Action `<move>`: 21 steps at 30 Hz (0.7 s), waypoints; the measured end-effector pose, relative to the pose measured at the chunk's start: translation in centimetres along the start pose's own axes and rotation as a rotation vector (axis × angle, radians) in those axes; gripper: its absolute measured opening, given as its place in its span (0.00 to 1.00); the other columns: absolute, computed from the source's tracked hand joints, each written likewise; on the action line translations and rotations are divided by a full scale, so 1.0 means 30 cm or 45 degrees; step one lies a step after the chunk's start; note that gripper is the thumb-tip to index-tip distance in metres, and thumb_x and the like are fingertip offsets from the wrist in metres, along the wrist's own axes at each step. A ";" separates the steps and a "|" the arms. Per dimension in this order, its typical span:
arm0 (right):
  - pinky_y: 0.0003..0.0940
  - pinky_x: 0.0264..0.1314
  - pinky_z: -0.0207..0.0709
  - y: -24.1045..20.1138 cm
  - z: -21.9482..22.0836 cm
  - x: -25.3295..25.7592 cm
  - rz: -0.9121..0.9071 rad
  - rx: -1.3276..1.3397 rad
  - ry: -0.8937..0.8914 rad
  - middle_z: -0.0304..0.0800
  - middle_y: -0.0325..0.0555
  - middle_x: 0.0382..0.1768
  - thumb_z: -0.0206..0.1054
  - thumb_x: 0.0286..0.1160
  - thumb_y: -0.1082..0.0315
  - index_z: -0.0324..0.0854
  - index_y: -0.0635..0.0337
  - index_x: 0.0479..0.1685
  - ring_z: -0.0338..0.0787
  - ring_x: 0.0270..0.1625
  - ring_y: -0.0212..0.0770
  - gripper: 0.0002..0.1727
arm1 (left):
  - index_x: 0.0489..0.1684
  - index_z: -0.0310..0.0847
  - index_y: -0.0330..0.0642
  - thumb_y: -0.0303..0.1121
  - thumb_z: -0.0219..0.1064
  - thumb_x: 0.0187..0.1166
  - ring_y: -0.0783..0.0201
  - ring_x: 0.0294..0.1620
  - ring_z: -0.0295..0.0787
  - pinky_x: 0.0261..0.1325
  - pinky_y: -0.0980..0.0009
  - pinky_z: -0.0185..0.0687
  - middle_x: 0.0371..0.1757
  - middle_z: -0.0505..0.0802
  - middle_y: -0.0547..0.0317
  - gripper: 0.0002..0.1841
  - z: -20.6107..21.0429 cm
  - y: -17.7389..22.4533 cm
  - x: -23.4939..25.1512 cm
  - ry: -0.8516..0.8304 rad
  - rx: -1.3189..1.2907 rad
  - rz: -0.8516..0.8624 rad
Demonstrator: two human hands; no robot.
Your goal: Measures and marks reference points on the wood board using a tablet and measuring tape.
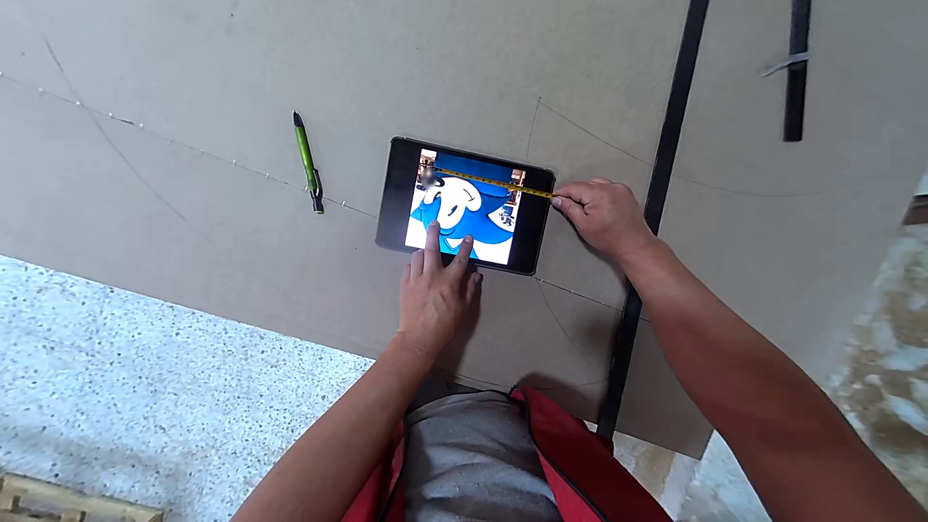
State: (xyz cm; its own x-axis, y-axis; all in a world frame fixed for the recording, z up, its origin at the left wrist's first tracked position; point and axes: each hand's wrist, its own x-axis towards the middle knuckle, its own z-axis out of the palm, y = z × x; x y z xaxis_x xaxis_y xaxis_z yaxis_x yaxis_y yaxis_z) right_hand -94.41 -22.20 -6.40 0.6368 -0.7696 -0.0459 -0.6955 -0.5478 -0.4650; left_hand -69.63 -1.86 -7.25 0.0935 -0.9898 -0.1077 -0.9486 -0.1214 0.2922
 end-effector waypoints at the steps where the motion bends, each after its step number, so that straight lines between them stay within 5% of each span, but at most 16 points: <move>1: 0.43 0.57 0.83 0.000 -0.001 0.001 0.003 -0.001 -0.003 0.97 0.39 0.44 0.57 0.90 0.54 0.94 0.48 0.50 0.93 0.51 0.41 0.18 | 0.85 0.74 0.64 0.58 0.57 0.85 0.41 0.67 0.79 0.57 0.50 0.79 0.91 0.62 0.40 0.29 0.000 0.000 0.000 0.000 0.001 0.001; 21: 0.46 0.62 0.82 0.017 -0.005 0.022 0.027 0.009 -0.019 0.98 0.39 0.48 0.58 0.90 0.54 0.94 0.46 0.52 0.93 0.56 0.43 0.17 | 0.85 0.74 0.64 0.57 0.58 0.85 0.40 0.71 0.78 0.60 0.49 0.79 0.91 0.62 0.39 0.29 0.007 -0.003 -0.001 0.005 -0.013 0.003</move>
State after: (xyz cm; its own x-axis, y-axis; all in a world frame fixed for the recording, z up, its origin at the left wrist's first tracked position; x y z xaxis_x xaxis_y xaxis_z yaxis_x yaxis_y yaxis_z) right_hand -94.39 -23.05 -6.52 0.6269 -0.7760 -0.0689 -0.7066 -0.5291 -0.4698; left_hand -69.59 -1.79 -7.47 0.0921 -0.9904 -0.1032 -0.9458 -0.1195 0.3019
